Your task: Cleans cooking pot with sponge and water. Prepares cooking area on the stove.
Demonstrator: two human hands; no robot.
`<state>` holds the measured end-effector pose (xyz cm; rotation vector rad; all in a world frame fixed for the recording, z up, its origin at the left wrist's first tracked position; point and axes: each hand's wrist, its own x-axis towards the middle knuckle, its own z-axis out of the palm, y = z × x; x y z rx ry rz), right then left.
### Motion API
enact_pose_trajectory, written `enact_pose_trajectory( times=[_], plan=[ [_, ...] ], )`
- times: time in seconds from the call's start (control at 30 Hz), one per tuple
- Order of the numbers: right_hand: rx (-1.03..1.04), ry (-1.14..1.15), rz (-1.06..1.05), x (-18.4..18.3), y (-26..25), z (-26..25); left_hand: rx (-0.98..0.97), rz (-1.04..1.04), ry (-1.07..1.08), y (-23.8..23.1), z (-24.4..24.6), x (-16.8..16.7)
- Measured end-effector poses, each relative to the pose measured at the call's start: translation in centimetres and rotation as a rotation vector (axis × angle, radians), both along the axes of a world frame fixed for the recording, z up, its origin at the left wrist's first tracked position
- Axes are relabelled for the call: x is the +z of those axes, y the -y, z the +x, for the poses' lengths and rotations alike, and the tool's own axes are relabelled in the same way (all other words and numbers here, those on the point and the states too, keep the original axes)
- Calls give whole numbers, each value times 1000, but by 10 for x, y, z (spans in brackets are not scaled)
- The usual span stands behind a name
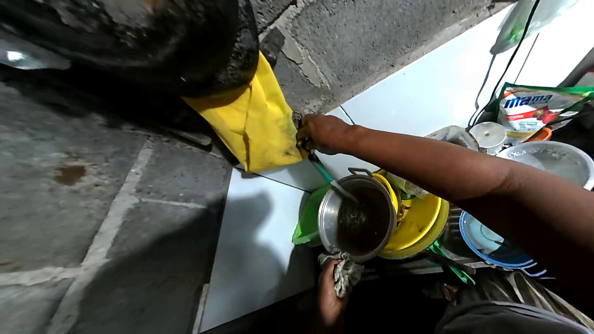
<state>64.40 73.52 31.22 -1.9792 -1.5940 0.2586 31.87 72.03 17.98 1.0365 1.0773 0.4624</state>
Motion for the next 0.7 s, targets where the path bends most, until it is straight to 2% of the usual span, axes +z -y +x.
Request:
enact_pose_trajectory(
  times=[0.43, 0.7],
  plan=[
    [-34, 81, 39, 3, 3, -9, 26, -27, -36, 0, -5, 4],
    [-103, 120, -30, 20, 8, -22, 38, -20, 6, -2, -10, 6]
  ],
)
